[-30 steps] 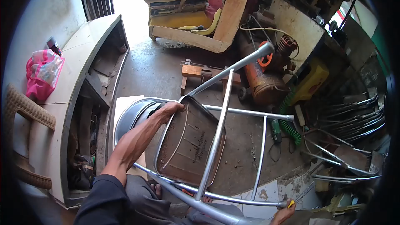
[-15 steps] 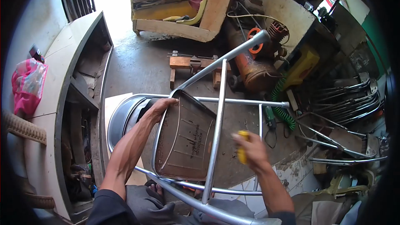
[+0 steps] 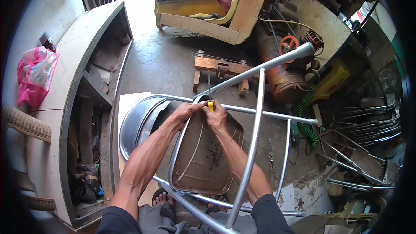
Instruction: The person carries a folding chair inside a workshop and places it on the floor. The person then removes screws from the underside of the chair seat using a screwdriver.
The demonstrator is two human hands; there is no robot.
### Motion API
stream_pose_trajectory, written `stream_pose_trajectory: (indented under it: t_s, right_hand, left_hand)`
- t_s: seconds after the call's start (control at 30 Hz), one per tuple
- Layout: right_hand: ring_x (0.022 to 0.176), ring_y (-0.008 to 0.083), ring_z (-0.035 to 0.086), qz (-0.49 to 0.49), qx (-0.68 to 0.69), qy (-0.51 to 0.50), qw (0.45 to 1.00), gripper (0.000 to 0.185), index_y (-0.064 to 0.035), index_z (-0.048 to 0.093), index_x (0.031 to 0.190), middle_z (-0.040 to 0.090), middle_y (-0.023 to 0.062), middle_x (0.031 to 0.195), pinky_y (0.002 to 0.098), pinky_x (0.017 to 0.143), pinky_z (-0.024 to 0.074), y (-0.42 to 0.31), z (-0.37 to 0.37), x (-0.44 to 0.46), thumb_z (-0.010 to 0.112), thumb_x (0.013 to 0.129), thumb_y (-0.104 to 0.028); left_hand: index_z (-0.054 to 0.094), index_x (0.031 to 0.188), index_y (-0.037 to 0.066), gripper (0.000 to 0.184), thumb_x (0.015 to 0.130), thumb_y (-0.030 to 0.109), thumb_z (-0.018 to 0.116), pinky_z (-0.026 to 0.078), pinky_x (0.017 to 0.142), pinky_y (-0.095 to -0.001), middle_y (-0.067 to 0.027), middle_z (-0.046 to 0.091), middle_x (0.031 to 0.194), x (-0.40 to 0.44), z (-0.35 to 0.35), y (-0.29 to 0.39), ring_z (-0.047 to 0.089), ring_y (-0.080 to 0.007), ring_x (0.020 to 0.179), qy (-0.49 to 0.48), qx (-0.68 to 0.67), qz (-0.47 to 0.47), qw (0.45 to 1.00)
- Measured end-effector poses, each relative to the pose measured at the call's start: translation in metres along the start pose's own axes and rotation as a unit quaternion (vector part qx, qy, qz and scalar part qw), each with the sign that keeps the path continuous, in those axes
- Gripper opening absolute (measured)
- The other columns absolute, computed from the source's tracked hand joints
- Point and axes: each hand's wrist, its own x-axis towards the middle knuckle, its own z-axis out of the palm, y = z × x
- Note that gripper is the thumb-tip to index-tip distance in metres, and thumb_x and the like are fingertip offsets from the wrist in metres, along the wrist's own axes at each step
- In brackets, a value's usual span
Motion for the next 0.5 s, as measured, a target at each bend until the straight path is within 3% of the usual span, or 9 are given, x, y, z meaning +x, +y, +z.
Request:
stream_pose_trajectory:
  t_s: [0.37, 0.5]
  right_hand:
    - [0.084, 0.0151, 0.065, 0.014, 0.000, -0.066, 0.998, 0.029, -0.0059, 0.068, 0.108, 0.072, 0.0053, 0.091, 0.0310, 0.078, 0.0518, 0.004, -0.008, 0.010, 0.079, 0.084, -0.018]
    - [0.084, 0.0132, 0.065, 0.044, 0.025, -0.104, 0.993, 0.029, -0.0042, 0.066, 0.112, 0.071, 0.0042, 0.093, 0.0296, 0.076, 0.0523, 0.006, -0.009, 0.017, 0.075, 0.089, -0.019]
  left_hand:
    - [0.066, 0.106, -0.003, 0.048, 0.091, 0.043, 0.072, 0.057, 0.055, -0.0292, -0.0106, 0.071, 0.084, 0.002, -0.005, -0.002, 0.068, -0.0160, 0.063, -0.005, 0.052, 0.016, 0.998]
    - [0.068, 0.106, -0.002, 0.049, 0.090, 0.045, 0.073, 0.056, 0.054, -0.0288, -0.0095, 0.070, 0.083, 0.006, -0.007, -0.005, 0.067, -0.0150, 0.061, 0.012, 0.070, 0.023, 0.997]
